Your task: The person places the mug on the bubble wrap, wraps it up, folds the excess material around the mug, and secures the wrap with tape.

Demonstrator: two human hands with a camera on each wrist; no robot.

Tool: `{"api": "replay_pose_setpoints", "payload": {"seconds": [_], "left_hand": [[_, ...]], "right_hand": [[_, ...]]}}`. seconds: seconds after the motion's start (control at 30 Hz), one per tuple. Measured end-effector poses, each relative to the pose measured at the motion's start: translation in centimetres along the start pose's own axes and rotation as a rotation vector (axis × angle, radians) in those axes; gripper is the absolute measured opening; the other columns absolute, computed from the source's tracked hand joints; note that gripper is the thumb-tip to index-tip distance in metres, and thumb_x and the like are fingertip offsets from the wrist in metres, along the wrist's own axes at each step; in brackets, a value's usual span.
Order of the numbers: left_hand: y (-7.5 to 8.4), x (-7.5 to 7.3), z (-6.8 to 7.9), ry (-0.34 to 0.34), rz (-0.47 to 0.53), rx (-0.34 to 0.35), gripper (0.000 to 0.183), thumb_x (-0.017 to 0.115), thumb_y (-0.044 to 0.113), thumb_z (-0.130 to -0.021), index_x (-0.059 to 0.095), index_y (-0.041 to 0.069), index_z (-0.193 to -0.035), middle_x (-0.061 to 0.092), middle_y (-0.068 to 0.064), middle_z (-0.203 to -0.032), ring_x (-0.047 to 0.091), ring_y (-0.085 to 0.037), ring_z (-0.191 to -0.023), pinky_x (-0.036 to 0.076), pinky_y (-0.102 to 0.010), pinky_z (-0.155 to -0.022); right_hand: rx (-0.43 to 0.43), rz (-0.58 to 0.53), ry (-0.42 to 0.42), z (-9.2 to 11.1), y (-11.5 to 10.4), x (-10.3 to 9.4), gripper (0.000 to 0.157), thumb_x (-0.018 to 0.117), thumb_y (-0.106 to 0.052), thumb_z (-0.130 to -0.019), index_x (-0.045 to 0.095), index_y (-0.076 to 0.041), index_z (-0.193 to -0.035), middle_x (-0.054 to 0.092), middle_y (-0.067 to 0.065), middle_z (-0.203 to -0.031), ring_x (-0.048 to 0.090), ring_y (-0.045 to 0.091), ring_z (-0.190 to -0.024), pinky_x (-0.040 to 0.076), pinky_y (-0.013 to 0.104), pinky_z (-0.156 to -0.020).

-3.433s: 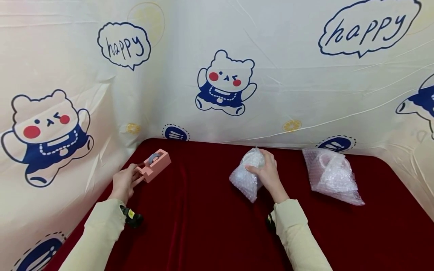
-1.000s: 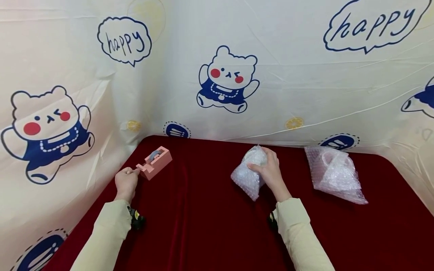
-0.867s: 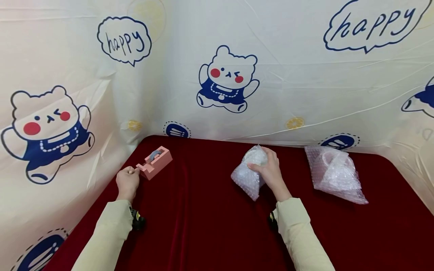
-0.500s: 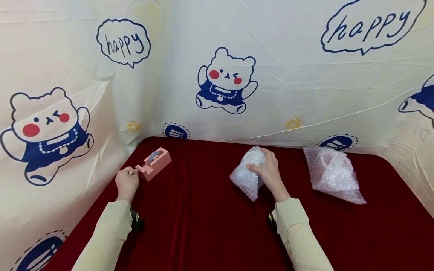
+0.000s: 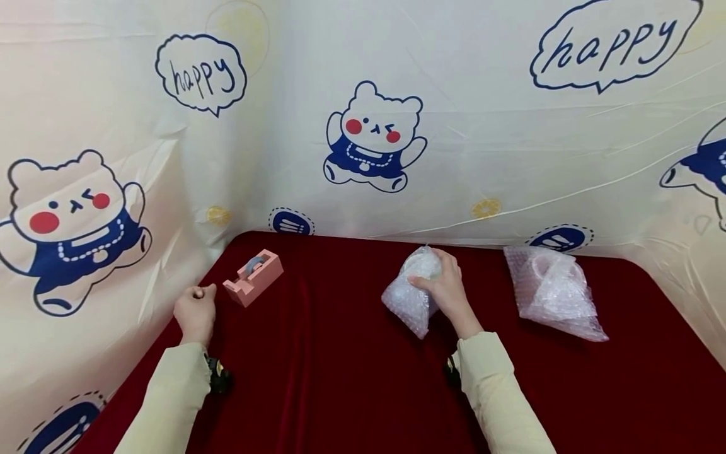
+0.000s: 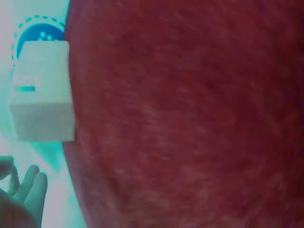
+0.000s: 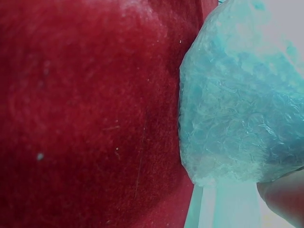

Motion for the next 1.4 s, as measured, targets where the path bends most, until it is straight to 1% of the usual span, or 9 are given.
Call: {"api": "replay_pose_setpoints", "payload": {"seconds": [0.17, 0.3, 0.37, 0.47, 0.63, 0.73, 0.87, 1.03, 1.4], "left_hand": [[2.7, -0.6, 0.9, 0.075, 0.109, 0.058, 0.034, 0.058, 0.033, -0.093, 0.037, 0.013, -0.073, 0.048, 0.032, -0.072, 0.041, -0.001, -0.072, 0.03, -0.021, -0.068], [4.8, 0.6, 2.2, 0.038, 0.157, 0.104, 0.034, 0.058, 0.035, -0.092, 0.039, 0.014, -0.074, 0.049, 0.031, -0.072, 0.045, 0.003, -0.066, 0.033, -0.018, -0.06], [5.9, 1.8, 3.0, -0.018, 0.169, 0.128, 0.032, 0.059, 0.035, -0.092, 0.041, 0.015, -0.075, 0.055, 0.03, -0.075, 0.05, 0.006, -0.064, 0.036, -0.017, -0.056], [7.7, 4.0, 4.4, -0.117, 0.17, 0.176, 0.026, 0.059, 0.031, -0.092, 0.044, 0.014, -0.079, 0.066, 0.013, -0.086, 0.053, 0.009, -0.067, 0.039, -0.013, -0.058], [10.8, 9.1, 7.4, -0.42, 0.314, 0.259, 0.013, 0.058, 0.012, -0.093, 0.047, 0.004, -0.091, 0.059, -0.015, -0.132, 0.058, 0.013, -0.085, 0.045, -0.007, -0.074], [12.4, 12.0, 9.9, -0.612, 0.339, 0.305, 0.014, 0.056, 0.006, -0.094, 0.047, -0.002, -0.102, 0.048, -0.016, -0.145, 0.066, -0.001, -0.094, 0.05, -0.011, -0.076], [14.7, 14.7, 13.2, -0.764, 0.288, 0.412, 0.018, 0.053, 0.004, -0.096, 0.05, -0.005, -0.111, 0.043, -0.014, -0.149, 0.064, -0.026, -0.112, 0.054, -0.027, -0.089], [17.2, 17.3, 16.5, -0.856, 0.213, 0.522, 0.02, 0.054, 0.01, -0.097, 0.058, 0.005, -0.116, 0.047, -0.009, -0.146, 0.054, -0.029, -0.125, 0.045, -0.044, -0.103], [20.2, 20.1, 20.0, -0.882, 0.272, 0.577, 0.021, 0.053, 0.006, -0.096, 0.064, 0.008, -0.114, 0.057, -0.007, -0.137, 0.052, -0.025, -0.128, 0.045, -0.042, -0.103]], "right_hand": [[-0.002, 0.012, 0.003, -0.1, -0.2, -0.3, 0.082, 0.076, -0.024, -0.08, 0.03, -0.008, -0.146, 0.025, 0.013, -0.153, 0.02, 0.032, -0.141, 0.023, 0.052, -0.115], [0.0, 0.017, 0.002, -0.1, -0.1, -0.3, 0.082, 0.075, -0.024, -0.08, 0.03, -0.007, -0.146, 0.025, 0.014, -0.153, 0.019, 0.032, -0.141, 0.023, 0.052, -0.115], [0.001, 0.018, 0.003, -0.1, -0.1, -0.3, 0.082, 0.076, -0.024, -0.08, 0.03, -0.007, -0.146, 0.025, 0.014, -0.153, 0.019, 0.033, -0.141, 0.023, 0.052, -0.115], [0.003, 0.017, 0.001, -0.1, 0.0, -0.3, 0.082, 0.075, -0.024, -0.08, 0.03, -0.007, -0.146, 0.025, 0.014, -0.153, 0.019, 0.033, -0.141, 0.023, 0.053, -0.115], [0.009, 0.013, -0.003, -0.1, 0.0, -0.3, 0.082, 0.075, -0.024, -0.08, 0.03, -0.007, -0.146, 0.025, 0.014, -0.153, 0.018, 0.033, -0.142, 0.023, 0.053, -0.115], [0.016, 0.013, -0.007, -0.1, 0.1, -0.3, 0.081, 0.075, -0.024, -0.081, 0.03, -0.007, -0.146, 0.025, 0.014, -0.154, 0.019, 0.033, -0.141, 0.023, 0.053, -0.115], [0.022, 0.011, -0.012, -0.2, 0.1, -0.3, 0.081, 0.074, -0.023, -0.081, 0.029, -0.007, -0.147, 0.024, 0.015, -0.154, 0.018, 0.034, -0.142, 0.023, 0.053, -0.115], [0.019, 0.007, -0.018, -0.3, -0.1, -0.2, 0.08, 0.074, -0.02, -0.082, 0.029, -0.005, -0.147, 0.023, 0.016, -0.154, 0.016, 0.035, -0.142, 0.02, 0.053, -0.116], [0.027, 0.022, -0.011, -0.3, -0.2, -0.1, 0.081, 0.075, -0.022, -0.081, 0.03, -0.006, -0.146, 0.025, 0.016, -0.153, 0.019, 0.035, -0.14, 0.022, 0.054, -0.115]]}}
Point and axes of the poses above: each hand's wrist, its own z-axis away from the middle knuckle, its own x-axis out of the palm, y = z × x, the point moved 10 cm from there along -z, towards the middle knuckle
